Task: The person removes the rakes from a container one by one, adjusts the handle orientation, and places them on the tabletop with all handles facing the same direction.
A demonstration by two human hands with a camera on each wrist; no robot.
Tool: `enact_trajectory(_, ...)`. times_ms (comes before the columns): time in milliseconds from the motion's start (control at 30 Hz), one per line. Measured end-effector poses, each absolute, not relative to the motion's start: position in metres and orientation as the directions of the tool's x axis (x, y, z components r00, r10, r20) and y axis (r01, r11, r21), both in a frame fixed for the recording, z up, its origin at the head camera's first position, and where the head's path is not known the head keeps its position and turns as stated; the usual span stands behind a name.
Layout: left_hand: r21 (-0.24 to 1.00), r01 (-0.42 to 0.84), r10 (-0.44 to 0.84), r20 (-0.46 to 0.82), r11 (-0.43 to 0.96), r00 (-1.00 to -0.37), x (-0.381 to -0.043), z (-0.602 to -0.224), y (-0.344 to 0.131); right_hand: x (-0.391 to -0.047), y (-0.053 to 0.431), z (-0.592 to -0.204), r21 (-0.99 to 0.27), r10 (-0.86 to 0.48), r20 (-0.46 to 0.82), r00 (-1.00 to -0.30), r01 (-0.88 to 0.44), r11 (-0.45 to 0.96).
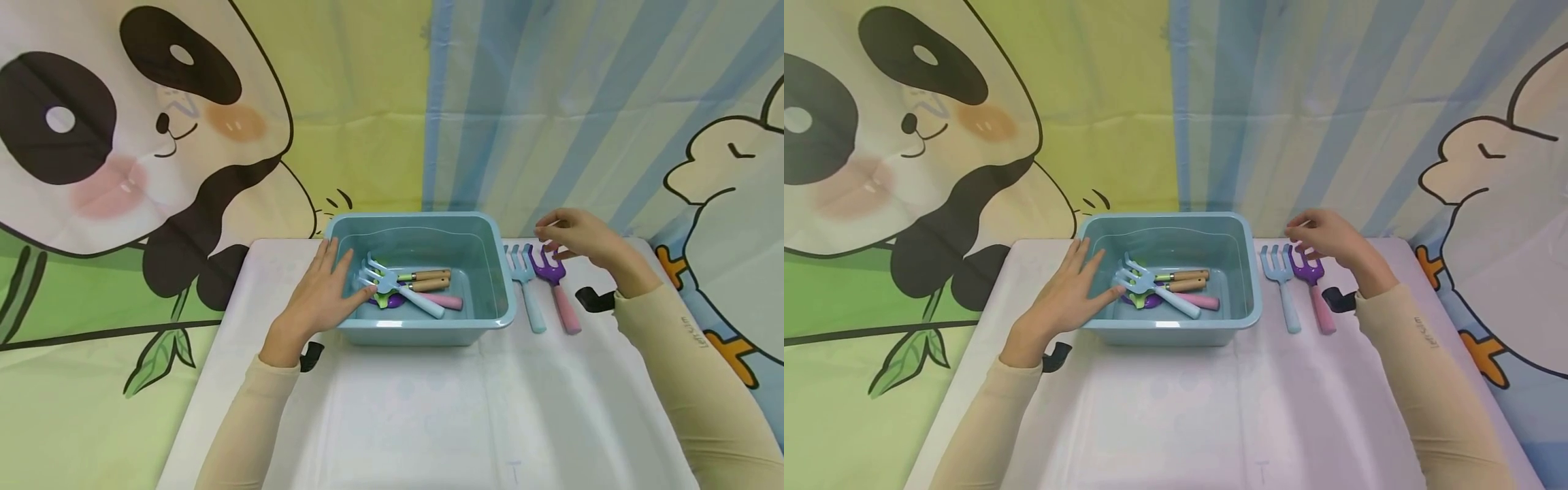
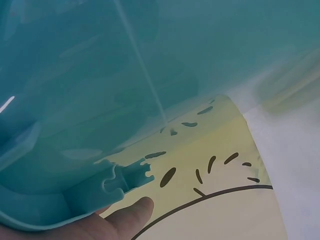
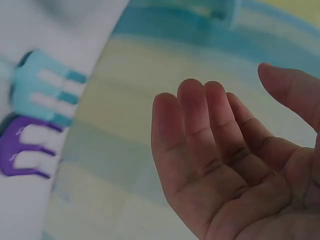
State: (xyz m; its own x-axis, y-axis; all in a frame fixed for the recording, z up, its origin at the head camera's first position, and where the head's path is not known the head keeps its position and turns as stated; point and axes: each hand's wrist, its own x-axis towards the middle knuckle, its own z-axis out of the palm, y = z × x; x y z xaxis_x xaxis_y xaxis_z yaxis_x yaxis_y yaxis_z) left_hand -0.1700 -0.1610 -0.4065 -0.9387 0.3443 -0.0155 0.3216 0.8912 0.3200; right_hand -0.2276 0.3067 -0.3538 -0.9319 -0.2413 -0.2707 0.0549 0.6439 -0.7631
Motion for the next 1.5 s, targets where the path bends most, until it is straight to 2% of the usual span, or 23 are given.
enact_trajectory(267,0.326,0.322,0.344,-0.010,0.889,-0.939,-0.170,-0.407,-0.161,-0.223,0.254,-0.318,-0.796,-0.334,-0.225,-0.915,-0.025,0.605)
enact_trajectory(667,0.322,0.315,0.336,-0.012,0.893,-0.942,-0.170,-0.407,-0.161,-0.245,0.185,-0.311,-0.822,-0.493,-0.286,-0.822,-0.054,0.567)
enact_trajectory(833,0.325,0.318,0.340,-0.013,0.891,-0.940,-0.170,-0.407,-0.161,-0.259,0.154,-0.328,-0.829,-0.546,-0.345,-0.764,-0.025,0.559)
enact_trajectory(1100,0.319,0.317,0.339,-0.015,0.893,-0.941,-0.170,-0.407,-0.162,-0.279,0.112,-0.386,-0.814,-0.595,-0.476,-0.647,0.069,0.576)
enact_trajectory(1167,0.318,0.322,0.343,-0.011,0.892,-0.939,-0.170,-0.407,-0.162,-0.282,0.108,-0.398,-0.803,-0.584,-0.505,-0.636,0.097,0.588)
enact_trajectory(1267,0.316,0.329,0.347,0.000,0.890,-0.938,-0.171,-0.407,-0.162,-0.285,0.104,-0.411,-0.766,-0.574,-0.529,-0.625,0.062,0.640)
enact_trajectory(1500,0.315,0.328,0.346,0.000,0.891,-0.938,-0.171,-0.407,-0.164,-0.284,0.094,-0.427,-0.688,-0.598,-0.644,-0.478,0.019,0.725)
